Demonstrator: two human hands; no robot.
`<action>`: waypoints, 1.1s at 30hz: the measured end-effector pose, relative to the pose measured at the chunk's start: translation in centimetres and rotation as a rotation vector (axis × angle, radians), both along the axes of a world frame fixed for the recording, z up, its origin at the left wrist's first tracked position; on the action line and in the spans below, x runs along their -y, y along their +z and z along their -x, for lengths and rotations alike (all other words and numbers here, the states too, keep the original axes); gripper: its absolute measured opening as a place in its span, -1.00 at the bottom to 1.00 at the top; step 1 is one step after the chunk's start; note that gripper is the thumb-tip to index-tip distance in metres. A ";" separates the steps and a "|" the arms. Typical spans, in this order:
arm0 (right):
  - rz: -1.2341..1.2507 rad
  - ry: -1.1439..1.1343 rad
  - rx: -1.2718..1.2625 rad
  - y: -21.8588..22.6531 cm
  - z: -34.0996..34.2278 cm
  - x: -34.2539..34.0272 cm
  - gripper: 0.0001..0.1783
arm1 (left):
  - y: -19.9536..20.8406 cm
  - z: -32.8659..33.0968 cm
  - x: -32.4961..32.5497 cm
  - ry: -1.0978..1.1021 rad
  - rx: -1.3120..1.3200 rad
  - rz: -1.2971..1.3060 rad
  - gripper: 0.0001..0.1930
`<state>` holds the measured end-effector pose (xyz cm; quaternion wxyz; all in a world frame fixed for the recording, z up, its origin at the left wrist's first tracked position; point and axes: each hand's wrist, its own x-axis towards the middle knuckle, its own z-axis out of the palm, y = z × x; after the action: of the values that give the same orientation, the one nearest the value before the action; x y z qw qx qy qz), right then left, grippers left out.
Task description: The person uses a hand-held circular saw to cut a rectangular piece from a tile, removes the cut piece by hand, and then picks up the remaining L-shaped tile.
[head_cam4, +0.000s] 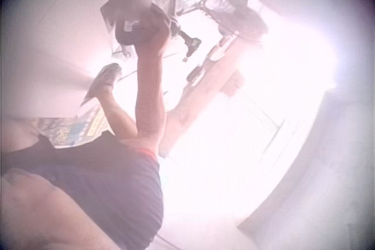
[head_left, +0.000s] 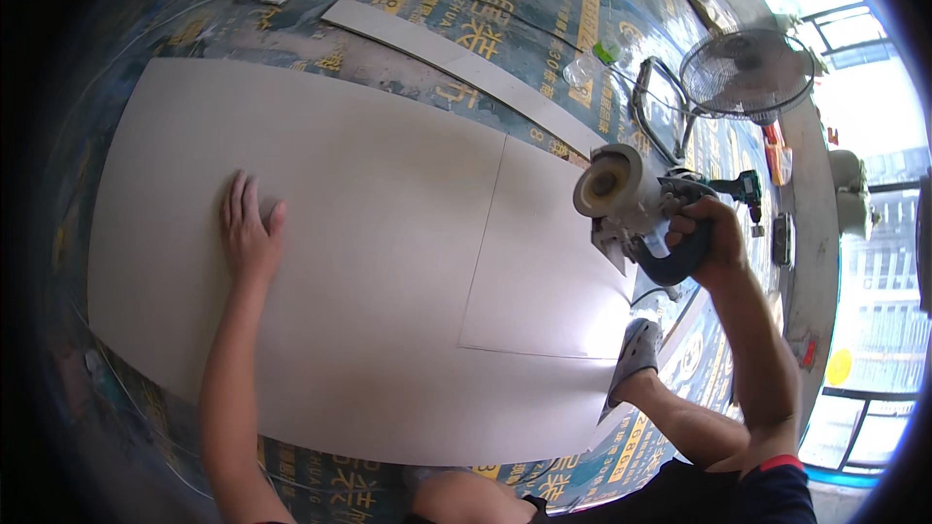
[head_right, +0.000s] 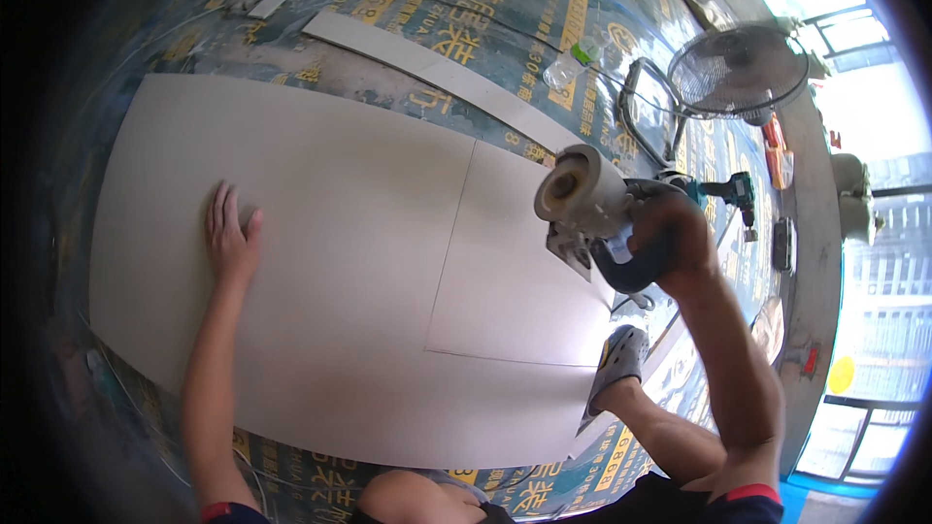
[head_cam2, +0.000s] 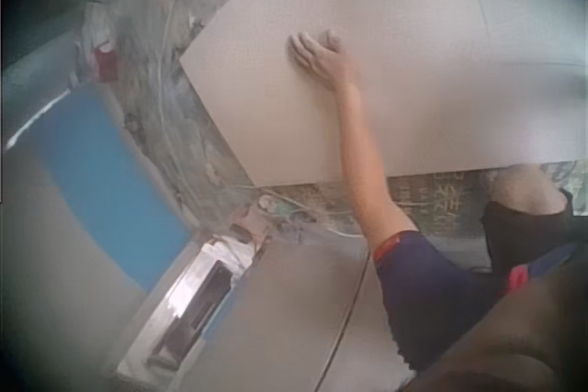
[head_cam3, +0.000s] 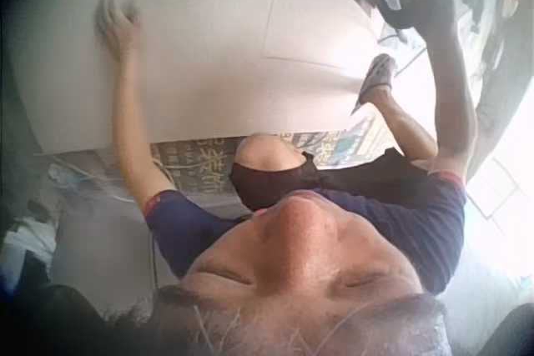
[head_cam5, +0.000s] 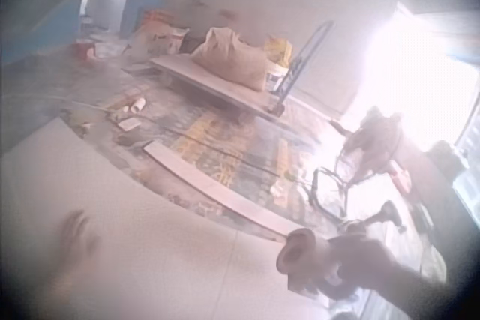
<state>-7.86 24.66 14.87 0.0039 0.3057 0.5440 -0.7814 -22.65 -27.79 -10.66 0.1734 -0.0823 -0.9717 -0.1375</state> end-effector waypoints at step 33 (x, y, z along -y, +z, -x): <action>-0.541 -0.153 -0.215 -12.7 10.9 9.2 -0.95 | 2.3 1.2 -0.6 -0.083 0.075 -0.054 -0.49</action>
<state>-18.73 15.46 2.20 -0.1941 0.2511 0.7053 -0.6339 -23.81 -27.21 -8.33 0.1333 -0.1127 -0.9692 -0.1737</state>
